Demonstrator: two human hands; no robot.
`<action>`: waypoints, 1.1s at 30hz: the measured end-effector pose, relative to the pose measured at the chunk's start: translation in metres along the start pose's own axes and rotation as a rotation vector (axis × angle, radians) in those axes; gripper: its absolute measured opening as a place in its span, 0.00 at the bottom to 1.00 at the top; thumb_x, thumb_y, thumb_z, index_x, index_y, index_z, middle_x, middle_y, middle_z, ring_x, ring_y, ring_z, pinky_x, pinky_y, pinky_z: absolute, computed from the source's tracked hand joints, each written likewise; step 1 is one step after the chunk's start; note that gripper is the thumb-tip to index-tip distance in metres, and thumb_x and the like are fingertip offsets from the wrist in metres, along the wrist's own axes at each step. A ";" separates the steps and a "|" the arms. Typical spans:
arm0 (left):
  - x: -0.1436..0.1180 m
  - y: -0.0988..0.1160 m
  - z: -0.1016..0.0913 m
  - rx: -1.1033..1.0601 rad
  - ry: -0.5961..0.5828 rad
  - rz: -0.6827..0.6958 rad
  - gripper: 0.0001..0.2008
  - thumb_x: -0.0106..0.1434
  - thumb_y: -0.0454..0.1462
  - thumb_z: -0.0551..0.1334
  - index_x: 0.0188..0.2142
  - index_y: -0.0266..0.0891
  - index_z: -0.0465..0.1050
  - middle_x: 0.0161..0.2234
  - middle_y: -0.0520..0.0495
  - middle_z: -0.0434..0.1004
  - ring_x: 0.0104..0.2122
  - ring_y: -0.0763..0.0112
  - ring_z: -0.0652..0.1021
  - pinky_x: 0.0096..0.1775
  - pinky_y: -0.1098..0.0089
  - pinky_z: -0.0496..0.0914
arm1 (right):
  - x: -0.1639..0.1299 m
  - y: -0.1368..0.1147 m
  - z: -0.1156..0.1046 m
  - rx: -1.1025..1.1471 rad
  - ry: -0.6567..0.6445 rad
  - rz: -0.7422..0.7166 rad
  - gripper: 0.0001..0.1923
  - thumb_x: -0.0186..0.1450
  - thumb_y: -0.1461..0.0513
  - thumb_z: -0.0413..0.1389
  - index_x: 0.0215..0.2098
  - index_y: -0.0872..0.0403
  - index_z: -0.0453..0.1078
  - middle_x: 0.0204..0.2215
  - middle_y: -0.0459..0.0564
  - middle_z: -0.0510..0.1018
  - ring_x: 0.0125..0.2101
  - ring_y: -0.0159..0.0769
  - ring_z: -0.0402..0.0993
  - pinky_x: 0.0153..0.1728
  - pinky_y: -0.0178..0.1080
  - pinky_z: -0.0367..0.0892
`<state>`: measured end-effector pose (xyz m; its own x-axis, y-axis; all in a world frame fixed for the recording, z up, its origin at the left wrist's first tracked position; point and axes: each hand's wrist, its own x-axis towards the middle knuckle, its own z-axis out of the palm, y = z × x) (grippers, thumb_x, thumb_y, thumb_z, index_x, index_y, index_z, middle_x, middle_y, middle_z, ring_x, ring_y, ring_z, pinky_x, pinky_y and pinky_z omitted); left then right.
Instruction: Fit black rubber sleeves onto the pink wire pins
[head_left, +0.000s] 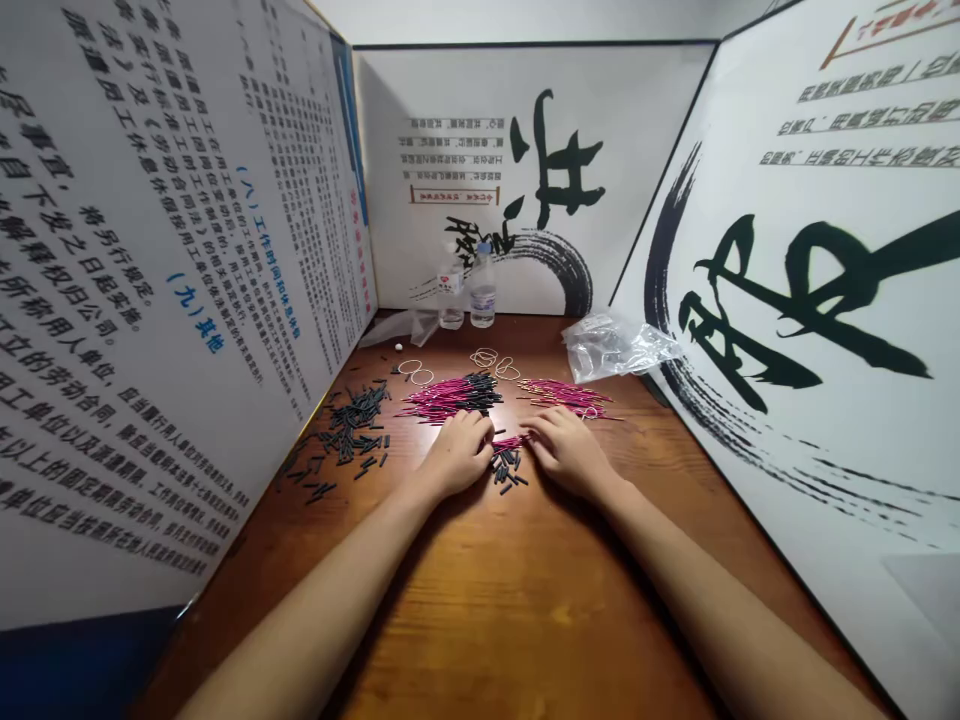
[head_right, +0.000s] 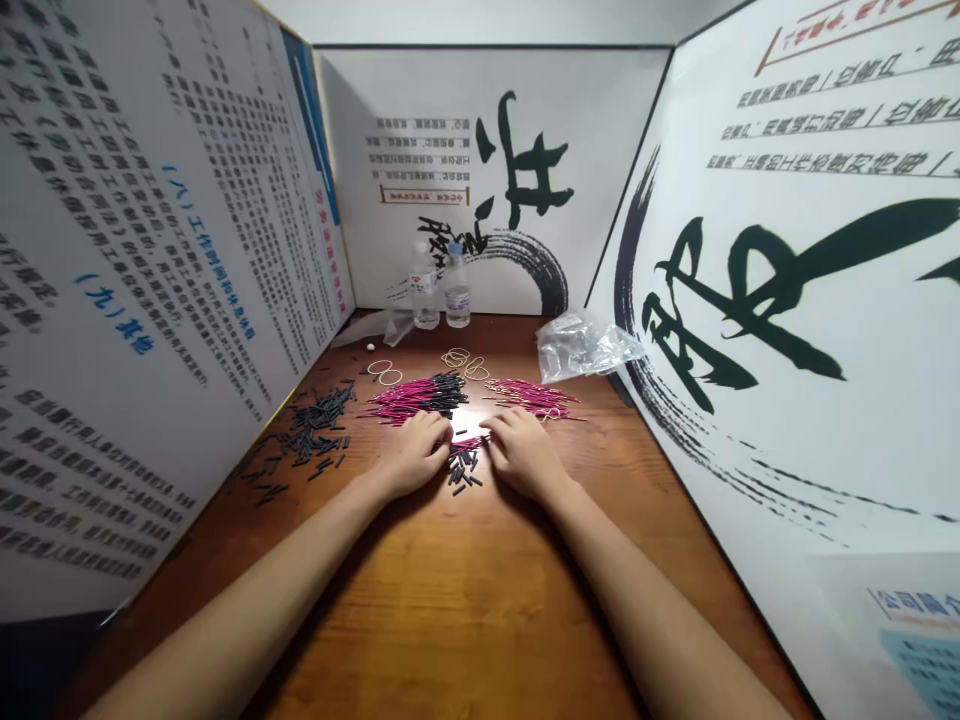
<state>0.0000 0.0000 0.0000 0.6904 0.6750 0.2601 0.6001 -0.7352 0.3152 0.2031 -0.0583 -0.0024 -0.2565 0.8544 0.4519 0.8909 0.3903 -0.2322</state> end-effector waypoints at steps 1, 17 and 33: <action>0.000 0.000 0.000 0.005 0.001 0.002 0.04 0.62 0.33 0.53 0.32 0.39 0.65 0.36 0.47 0.70 0.37 0.64 0.66 0.40 0.65 0.61 | 0.000 -0.003 0.002 0.008 -0.022 -0.019 0.12 0.64 0.66 0.50 0.43 0.54 0.72 0.40 0.53 0.75 0.41 0.42 0.67 0.46 0.44 0.63; 0.000 -0.001 0.008 0.032 0.017 0.034 0.05 0.64 0.34 0.53 0.36 0.39 0.67 0.36 0.47 0.70 0.36 0.64 0.68 0.37 0.66 0.61 | 0.000 -0.009 0.015 0.133 0.005 -0.006 0.09 0.66 0.67 0.48 0.35 0.55 0.71 0.33 0.52 0.72 0.36 0.37 0.67 0.39 0.38 0.64; 0.002 -0.002 0.009 -0.092 0.057 0.053 0.05 0.65 0.35 0.53 0.35 0.40 0.66 0.36 0.47 0.71 0.36 0.66 0.69 0.37 0.67 0.63 | 0.006 -0.014 0.016 0.106 -0.025 -0.088 0.10 0.67 0.63 0.50 0.40 0.53 0.73 0.38 0.54 0.76 0.40 0.41 0.68 0.43 0.45 0.66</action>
<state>0.0039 0.0020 -0.0083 0.6947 0.6396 0.3291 0.5217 -0.7630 0.3816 0.1827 -0.0529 -0.0098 -0.3425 0.8230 0.4532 0.8204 0.4971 -0.2826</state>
